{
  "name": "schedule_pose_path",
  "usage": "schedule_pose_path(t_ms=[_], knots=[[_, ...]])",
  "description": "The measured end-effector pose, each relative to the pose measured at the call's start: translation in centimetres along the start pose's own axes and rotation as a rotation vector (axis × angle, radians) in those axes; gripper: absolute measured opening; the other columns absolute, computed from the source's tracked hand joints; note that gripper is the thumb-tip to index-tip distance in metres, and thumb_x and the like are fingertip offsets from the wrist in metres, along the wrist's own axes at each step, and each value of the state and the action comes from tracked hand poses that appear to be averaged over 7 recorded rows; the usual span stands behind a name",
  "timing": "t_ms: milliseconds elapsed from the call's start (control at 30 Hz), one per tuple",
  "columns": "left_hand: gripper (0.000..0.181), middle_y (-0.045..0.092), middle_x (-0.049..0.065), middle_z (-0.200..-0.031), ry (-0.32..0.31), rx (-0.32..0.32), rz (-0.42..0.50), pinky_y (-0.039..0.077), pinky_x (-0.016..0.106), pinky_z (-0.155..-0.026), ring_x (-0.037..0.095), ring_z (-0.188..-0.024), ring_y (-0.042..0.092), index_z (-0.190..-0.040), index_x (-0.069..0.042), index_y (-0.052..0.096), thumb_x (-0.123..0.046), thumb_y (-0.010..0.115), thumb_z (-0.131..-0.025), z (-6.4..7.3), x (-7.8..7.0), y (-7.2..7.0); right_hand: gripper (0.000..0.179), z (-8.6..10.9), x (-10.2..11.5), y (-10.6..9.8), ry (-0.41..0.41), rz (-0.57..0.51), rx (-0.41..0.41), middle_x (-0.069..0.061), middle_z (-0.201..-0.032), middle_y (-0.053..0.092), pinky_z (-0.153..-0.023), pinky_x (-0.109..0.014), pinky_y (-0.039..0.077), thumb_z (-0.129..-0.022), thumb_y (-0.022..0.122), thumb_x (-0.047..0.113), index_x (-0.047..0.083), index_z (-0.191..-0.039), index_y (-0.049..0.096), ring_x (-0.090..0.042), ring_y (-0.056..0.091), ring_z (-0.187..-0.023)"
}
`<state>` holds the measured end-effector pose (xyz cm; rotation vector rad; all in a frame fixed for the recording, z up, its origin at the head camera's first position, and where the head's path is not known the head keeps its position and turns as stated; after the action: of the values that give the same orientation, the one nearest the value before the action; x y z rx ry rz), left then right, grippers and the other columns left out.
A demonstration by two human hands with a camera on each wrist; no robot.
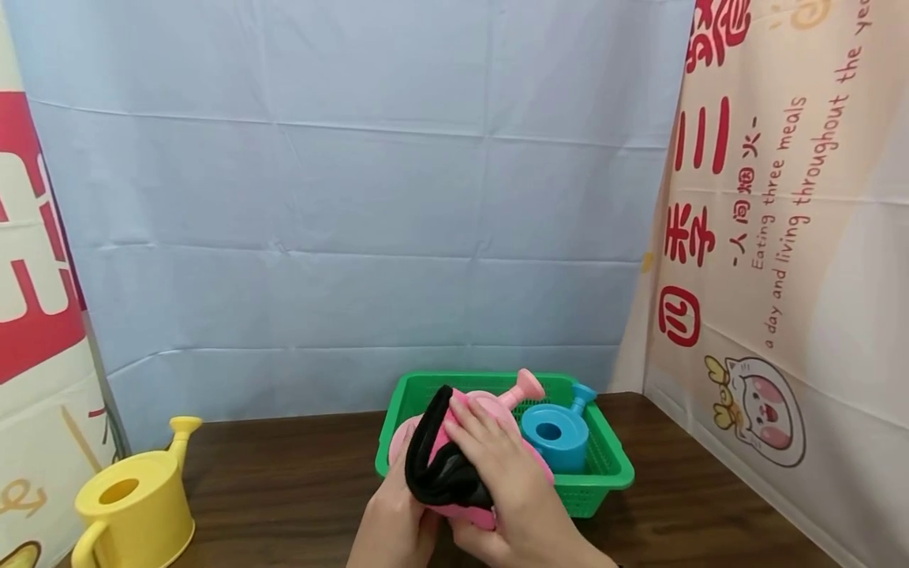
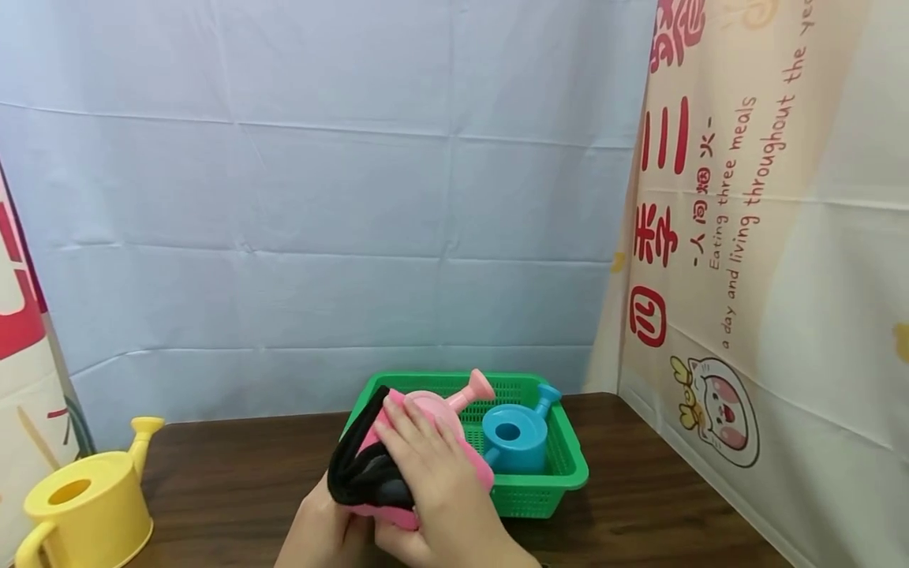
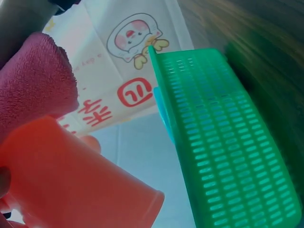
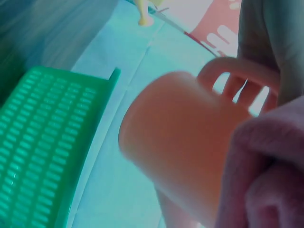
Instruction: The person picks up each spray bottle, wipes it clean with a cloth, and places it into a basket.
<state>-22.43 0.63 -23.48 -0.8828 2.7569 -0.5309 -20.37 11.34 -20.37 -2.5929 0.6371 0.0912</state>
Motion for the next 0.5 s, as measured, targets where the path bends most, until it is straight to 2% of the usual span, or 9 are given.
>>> schedule_pose_path(t_ms=[100,167,200,267,333,367,433,500], knots=[[0.04,0.045,0.016,-0.138,0.085,-0.013,0.006,0.025,0.026,-0.106,0.025,-0.125,0.044,-0.134,0.0,0.048,-0.017,0.048,-0.098,-0.2,-0.4,0.1,0.055,0.2,-1.2,-0.5,0.153,-0.088,0.021,-0.02,-0.142,0.039,-0.109,-0.034,0.023,-0.092,0.054,0.026,-0.005,-0.136,0.042,-0.034,0.034,-0.131],[0.042,0.046,0.018,-0.137,0.112,-0.031,-0.007,0.024,0.025,-0.107,0.025,-0.127,0.043,-0.133,0.002,0.048,-0.024,0.044,-0.1,-0.3,-0.6,0.0,0.058,0.6,-2.3,-0.8,0.279,-0.118,0.041,-0.015,-0.145,0.036,-0.107,-0.035,0.028,-0.088,0.061,0.018,0.001,-0.14,0.039,-0.032,0.033,-0.133],[0.048,0.046,0.018,-0.137,0.111,-0.032,-0.008,0.024,0.024,-0.106,0.026,-0.127,0.042,-0.133,0.002,0.048,-0.031,0.038,-0.1,-0.3,-0.7,0.0,0.061,1.0,-3.0,-0.9,0.352,-0.122,0.051,-0.012,-0.146,0.035,-0.105,-0.036,0.031,-0.086,0.063,0.014,0.004,-0.141,0.038,-0.031,0.032,-0.133],[0.049,0.047,0.019,-0.136,0.098,-0.03,-0.027,0.027,0.023,-0.103,0.029,-0.126,0.044,-0.133,0.002,0.048,-0.034,0.038,-0.1,-0.3,-0.7,-0.2,0.064,1.7,-4.4,-1.2,0.491,-0.137,0.034,-0.007,-0.144,0.038,-0.097,-0.036,0.041,-0.082,0.065,0.008,0.01,-0.141,0.04,-0.028,0.036,-0.131],[0.051,0.048,0.018,-0.134,0.086,-0.028,-0.05,0.03,0.022,-0.101,0.031,-0.124,0.045,-0.133,0.0,0.049,-0.037,0.038,-0.099,-0.4,-0.8,-0.3,0.059,2.5,-5.6,-1.5,0.608,-0.158,0.004,-0.003,-0.138,0.045,-0.086,-0.036,0.049,-0.084,0.065,0.009,0.014,-0.139,0.043,-0.023,0.043,-0.124],[0.052,0.049,0.019,-0.134,0.086,-0.028,-0.055,0.03,0.021,-0.1,0.032,-0.124,0.045,-0.134,-0.001,0.049,-0.037,0.038,-0.099,-0.4,-0.8,-0.4,0.058,2.7,-5.9,-1.5,0.635,-0.151,-0.009,-0.002,-0.137,0.047,-0.083,-0.037,0.05,-0.084,0.065,0.01,0.015,-0.138,0.044,-0.021,0.045,-0.122],[0.051,0.049,0.019,-0.133,0.091,-0.032,-0.057,0.031,0.022,-0.1,0.032,-0.124,0.044,-0.134,-0.001,0.049,-0.037,0.038,-0.099,-0.4,-0.8,-0.4,0.057,2.6,-5.9,-1.5,0.628,-0.142,-0.014,-0.003,-0.136,0.047,-0.084,-0.034,0.05,-0.084,0.064,0.01,0.013,-0.138,0.045,-0.021,0.046,-0.121],[0.051,0.049,0.02,-0.133,0.094,-0.033,-0.049,0.029,0.022,-0.101,0.032,-0.125,0.044,-0.134,-0.001,0.048,-0.036,0.039,-0.099,-0.4,-0.8,-0.4,0.06,2.2,-5.2,-1.3,0.538,-0.119,-0.004,-0.007,-0.139,0.045,-0.094,-0.034,0.043,-0.082,0.064,0.01,0.008,-0.138,0.044,-0.025,0.043,-0.125]])
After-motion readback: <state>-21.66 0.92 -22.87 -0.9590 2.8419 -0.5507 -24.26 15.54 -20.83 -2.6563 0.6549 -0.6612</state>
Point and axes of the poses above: each hand's wrist, its own z-axis away from the middle knuckle, its own y-axis out of the palm, x = y × z, the point moved 8 cm from there along -z, towards the middle knuckle
